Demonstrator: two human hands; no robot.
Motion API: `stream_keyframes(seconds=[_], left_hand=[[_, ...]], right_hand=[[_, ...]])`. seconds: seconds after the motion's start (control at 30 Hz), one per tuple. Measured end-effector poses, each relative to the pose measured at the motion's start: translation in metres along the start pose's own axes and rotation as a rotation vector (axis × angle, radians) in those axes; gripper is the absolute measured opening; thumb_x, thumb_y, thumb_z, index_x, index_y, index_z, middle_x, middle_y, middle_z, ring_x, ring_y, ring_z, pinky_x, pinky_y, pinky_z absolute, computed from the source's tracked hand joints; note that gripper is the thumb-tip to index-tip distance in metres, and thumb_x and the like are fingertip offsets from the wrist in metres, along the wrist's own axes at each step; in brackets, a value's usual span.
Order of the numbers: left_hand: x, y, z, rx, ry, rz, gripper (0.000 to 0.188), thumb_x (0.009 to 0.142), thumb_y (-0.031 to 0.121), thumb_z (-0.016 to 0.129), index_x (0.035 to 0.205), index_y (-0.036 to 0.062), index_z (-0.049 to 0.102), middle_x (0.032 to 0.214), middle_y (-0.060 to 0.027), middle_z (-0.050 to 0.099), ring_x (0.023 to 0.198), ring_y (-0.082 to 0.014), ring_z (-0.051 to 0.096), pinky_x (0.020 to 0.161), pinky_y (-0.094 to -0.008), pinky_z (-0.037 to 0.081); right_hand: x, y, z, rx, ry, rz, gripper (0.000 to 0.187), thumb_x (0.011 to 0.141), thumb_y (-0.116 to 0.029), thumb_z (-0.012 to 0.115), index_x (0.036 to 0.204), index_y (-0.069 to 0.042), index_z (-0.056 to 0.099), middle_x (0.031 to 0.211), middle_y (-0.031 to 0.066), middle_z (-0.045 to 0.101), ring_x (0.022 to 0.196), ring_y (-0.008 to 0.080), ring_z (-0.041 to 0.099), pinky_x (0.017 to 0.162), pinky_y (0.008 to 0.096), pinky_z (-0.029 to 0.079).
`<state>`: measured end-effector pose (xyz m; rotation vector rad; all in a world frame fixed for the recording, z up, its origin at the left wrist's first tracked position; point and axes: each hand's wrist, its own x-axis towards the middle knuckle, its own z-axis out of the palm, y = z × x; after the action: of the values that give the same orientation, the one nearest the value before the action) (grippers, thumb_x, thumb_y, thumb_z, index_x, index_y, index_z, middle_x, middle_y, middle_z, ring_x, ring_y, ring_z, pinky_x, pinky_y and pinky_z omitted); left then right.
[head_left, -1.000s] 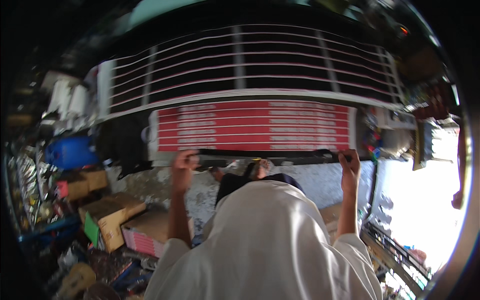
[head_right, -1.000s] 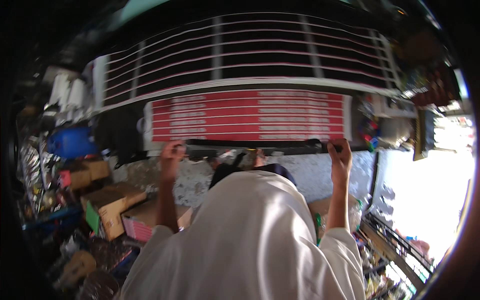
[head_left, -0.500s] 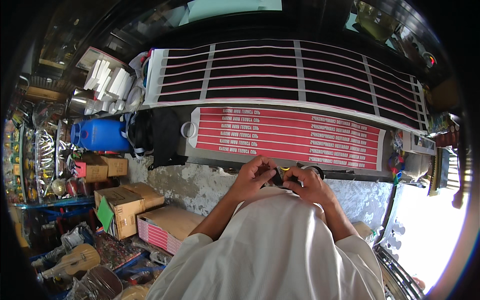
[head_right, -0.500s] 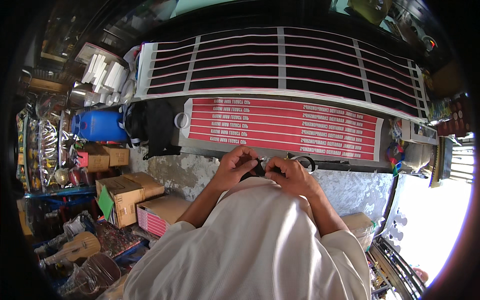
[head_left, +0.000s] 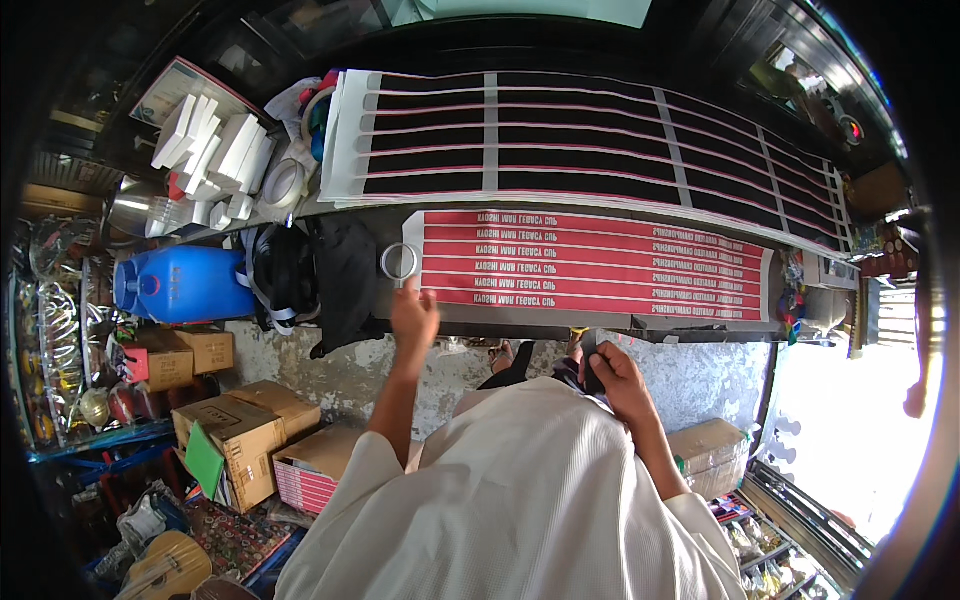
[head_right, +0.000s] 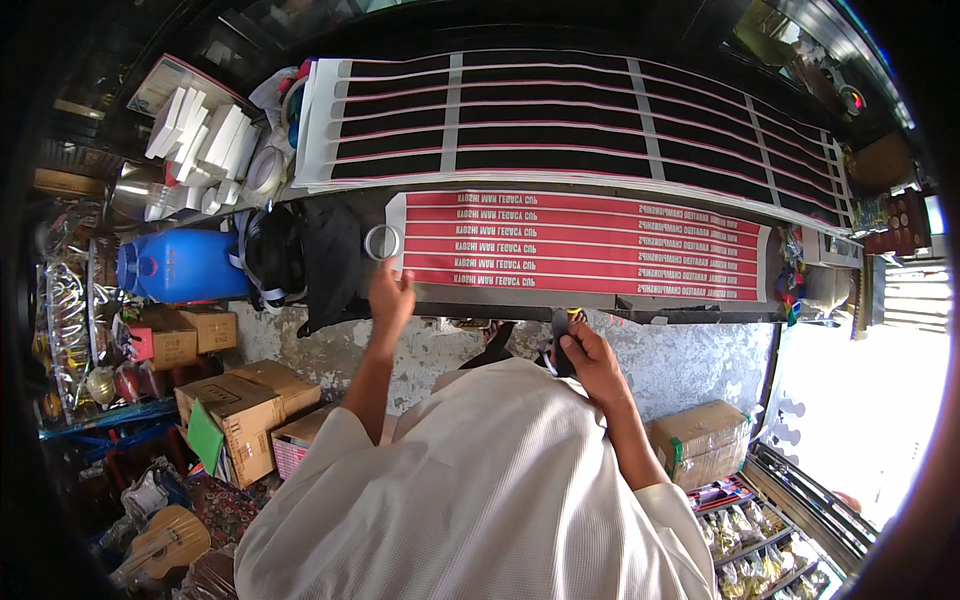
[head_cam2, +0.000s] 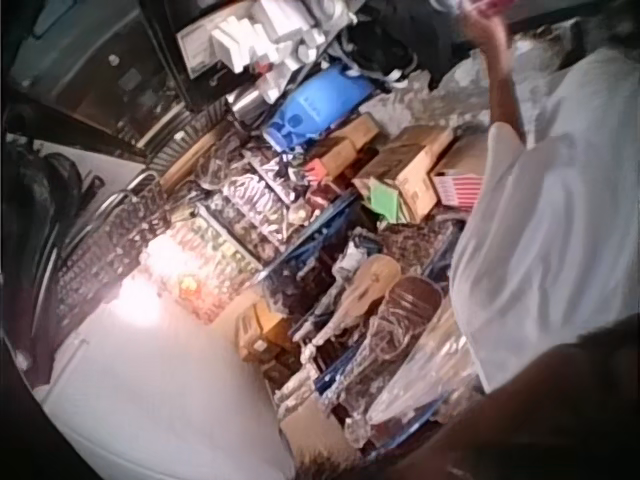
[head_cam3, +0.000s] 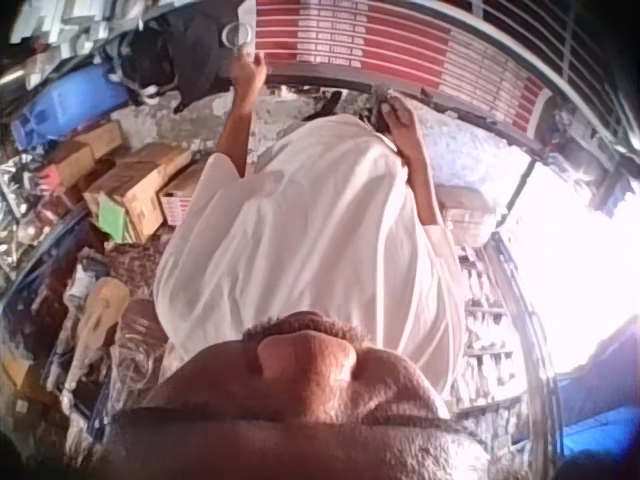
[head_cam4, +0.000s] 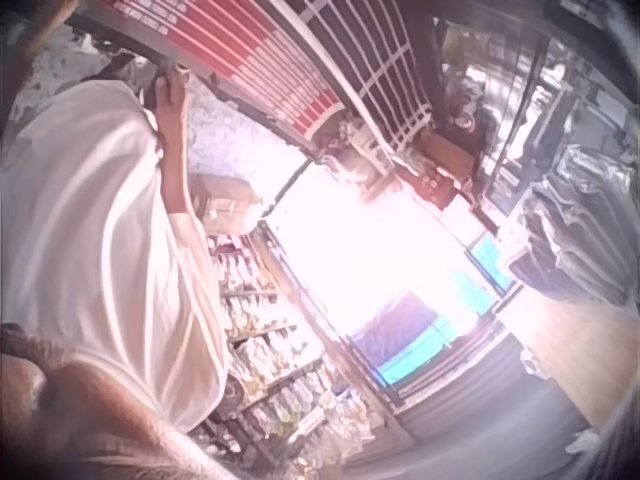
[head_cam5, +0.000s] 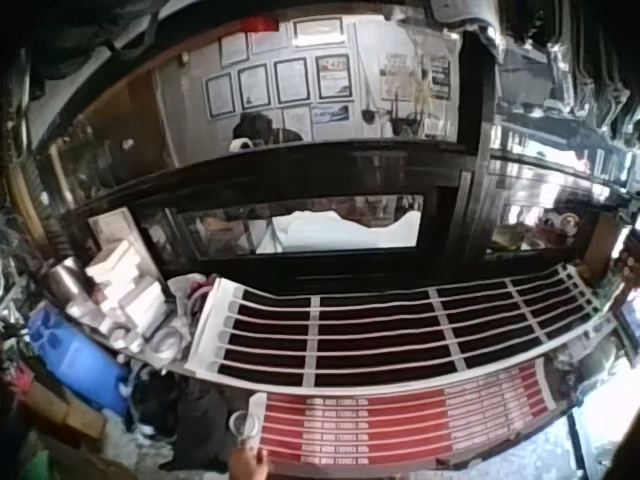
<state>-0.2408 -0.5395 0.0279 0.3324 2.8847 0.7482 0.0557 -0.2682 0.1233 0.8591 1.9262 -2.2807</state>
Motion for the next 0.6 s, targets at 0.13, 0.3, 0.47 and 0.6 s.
stream_keyframes(seconds=[0.13,0.3,0.47,0.6], left_hand=[[0.047,-0.065,0.019,0.060,0.127,0.059,0.041,0.096,0.013,0.075,0.135,0.0082,0.066,0.117,-0.0195,0.065,0.104,-0.0394,0.069,0.091,-0.0493,0.057],[0.061,-0.069,0.024,0.001,0.237,0.061,0.025,0.096,0.006,0.073,0.121,0.0065,0.072,0.114,-0.0186,0.063,0.103,-0.0407,0.068,0.089,-0.0499,0.057],[0.040,-0.040,-0.004,-0.074,0.423,0.351,0.022,0.098,0.001,0.070,0.118,0.0075,0.073,0.113,-0.0177,0.063,0.102,-0.0387,0.068,0.086,-0.0490,0.057],[-0.009,0.006,-0.026,-0.296,0.071,0.678,0.026,0.092,-0.001,0.072,0.117,0.0071,0.073,0.110,-0.0149,0.064,0.099,-0.0360,0.067,0.082,-0.0472,0.055]], right_hand=[[-0.018,0.015,0.013,0.162,0.047,0.182,0.011,0.113,-0.009,0.056,0.110,-0.002,0.064,0.091,0.0045,0.071,0.080,0.0111,0.063,0.075,0.0284,0.052],[-0.020,0.025,0.031,0.003,0.147,0.194,0.015,0.110,-0.012,0.062,0.122,-0.003,0.063,0.088,0.0041,0.071,0.077,0.0104,0.064,0.071,0.0279,0.051],[-0.014,0.008,0.052,-0.343,0.279,0.082,0.038,0.104,-0.014,0.071,0.140,-0.007,0.060,0.074,0.0051,0.068,0.067,0.0116,0.065,0.063,0.0305,0.051],[-0.008,-0.019,0.072,-0.623,0.252,-0.119,0.056,0.100,-0.013,0.075,0.152,-0.010,0.056,0.074,0.0131,0.069,0.063,0.0198,0.069,0.062,0.0338,0.053]])
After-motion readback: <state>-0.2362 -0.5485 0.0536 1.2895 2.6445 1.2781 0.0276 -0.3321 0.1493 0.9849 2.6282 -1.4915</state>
